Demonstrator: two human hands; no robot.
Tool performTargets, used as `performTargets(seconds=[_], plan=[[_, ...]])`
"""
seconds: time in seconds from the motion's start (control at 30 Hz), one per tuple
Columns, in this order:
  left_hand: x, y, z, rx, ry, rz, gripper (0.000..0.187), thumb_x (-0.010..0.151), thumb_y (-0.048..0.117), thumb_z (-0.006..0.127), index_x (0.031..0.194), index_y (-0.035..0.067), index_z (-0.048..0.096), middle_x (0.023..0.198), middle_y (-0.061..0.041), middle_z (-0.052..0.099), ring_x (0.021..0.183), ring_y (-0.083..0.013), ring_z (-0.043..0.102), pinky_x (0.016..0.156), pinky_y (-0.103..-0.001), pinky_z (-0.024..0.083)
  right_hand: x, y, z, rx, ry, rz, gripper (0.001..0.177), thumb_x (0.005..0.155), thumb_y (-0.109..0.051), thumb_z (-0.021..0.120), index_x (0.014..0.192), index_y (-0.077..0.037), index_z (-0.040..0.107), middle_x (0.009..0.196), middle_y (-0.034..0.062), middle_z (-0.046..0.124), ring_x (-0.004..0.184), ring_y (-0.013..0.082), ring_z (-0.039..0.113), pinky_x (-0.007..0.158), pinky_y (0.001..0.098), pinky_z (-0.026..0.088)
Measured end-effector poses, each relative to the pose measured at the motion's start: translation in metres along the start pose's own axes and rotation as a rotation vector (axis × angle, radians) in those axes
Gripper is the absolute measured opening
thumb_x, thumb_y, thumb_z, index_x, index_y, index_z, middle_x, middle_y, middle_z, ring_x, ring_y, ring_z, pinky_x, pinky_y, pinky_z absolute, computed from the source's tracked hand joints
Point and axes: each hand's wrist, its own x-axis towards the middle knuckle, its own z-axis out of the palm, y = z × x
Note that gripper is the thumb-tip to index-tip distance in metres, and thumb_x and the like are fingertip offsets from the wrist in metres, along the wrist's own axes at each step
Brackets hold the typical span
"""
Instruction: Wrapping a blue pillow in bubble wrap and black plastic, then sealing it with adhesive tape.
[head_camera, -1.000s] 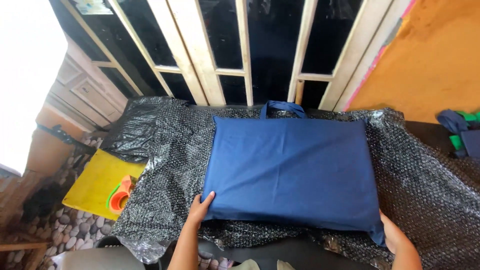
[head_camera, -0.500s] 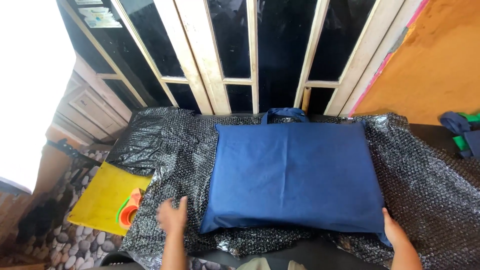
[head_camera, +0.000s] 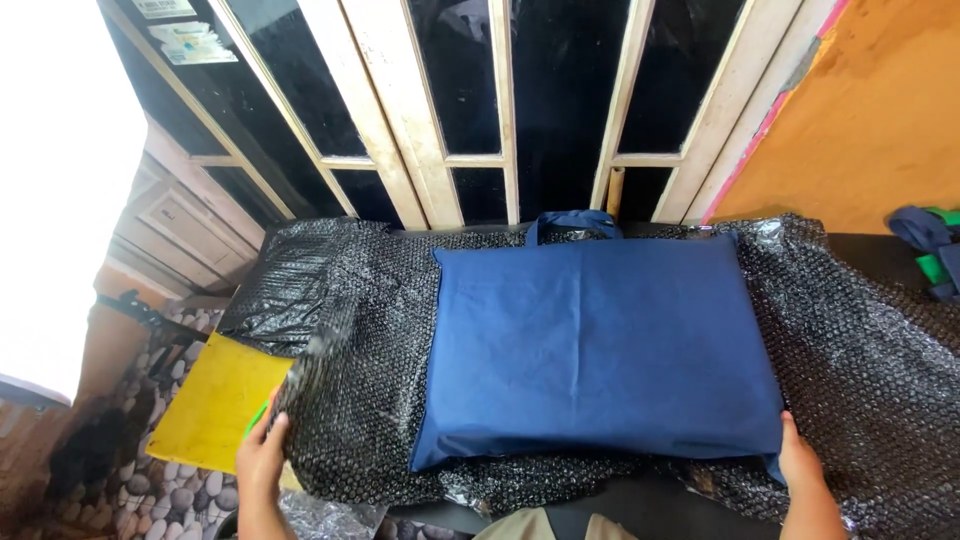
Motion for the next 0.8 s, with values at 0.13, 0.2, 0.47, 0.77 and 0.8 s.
performTargets(seconds=[0.13, 0.2, 0.47, 0.77, 0.8], plan=[[-0.081, 0.084, 0.008, -0.565, -0.138, 0.234, 0.039, 0.094, 0.017, 0.067, 0.130, 0.002, 0.071, 0.123, -0.008, 0.070, 0.116, -0.0147, 0.059, 0.103, -0.028, 0.044, 0.010, 0.006, 0.003, -0.014, 0.018, -0.037, 0.104, 0.104, -0.082, 0.020, 0.145, 0.003, 0.063, 0.145, 0.0363, 0.057, 0.127, 0.0538, 0.056, 0.100, 0.0541, 0.042], [-0.131, 0.130, 0.020, -0.600, -0.238, 0.221, 0.037, 0.094, 0.019, 0.067, 0.127, 0.004, 0.074, 0.112, -0.010, 0.075, 0.104, -0.0182, 0.065, 0.093, -0.031, 0.050, 0.015, 0.009, 0.004, -0.003, 0.030, -0.031, 0.103, 0.104, -0.083, 0.021, 0.145, 0.002, 0.064, 0.144, 0.0354, 0.058, 0.126, 0.0534, 0.057, 0.099, 0.0535, 0.042], [-0.263, 0.140, 0.227, 0.290, -0.725, 0.887, 0.033, 0.093, 0.032, 0.061, 0.120, 0.020, 0.076, 0.119, -0.004, 0.075, 0.117, -0.0286, 0.068, 0.101, -0.040, 0.049, -0.002, 0.005, -0.002, -0.011, -0.040, -0.072, 0.095, 0.108, -0.072, 0.018, 0.141, 0.002, 0.067, 0.141, 0.0338, 0.062, 0.127, 0.0510, 0.058, 0.101, 0.0536, 0.042], [-0.273, 0.086, 0.275, 0.378, -0.550, 1.122, 0.030, 0.098, 0.021, 0.056, 0.125, 0.013, 0.068, 0.086, -0.009, 0.073, 0.075, -0.0385, 0.067, 0.057, -0.052, 0.048, 0.008, 0.003, -0.015, 0.120, 0.327, -0.340, 0.050, 0.090, -0.039, 0.074, 0.132, -0.011, 0.074, 0.120, 0.0132, 0.075, 0.110, 0.0356, 0.068, 0.098, 0.0456, 0.046], [-0.271, 0.082, 0.281, 0.378, -0.545, 1.121, 0.030, 0.098, 0.021, 0.056, 0.125, 0.013, 0.068, 0.086, -0.009, 0.073, 0.075, -0.0385, 0.067, 0.057, -0.052, 0.048, -0.009, -0.025, -0.013, 0.122, 0.324, -0.345, 0.050, 0.090, -0.039, 0.074, 0.132, -0.011, 0.074, 0.120, 0.0132, 0.075, 0.110, 0.0356, 0.068, 0.098, 0.0456, 0.046]])
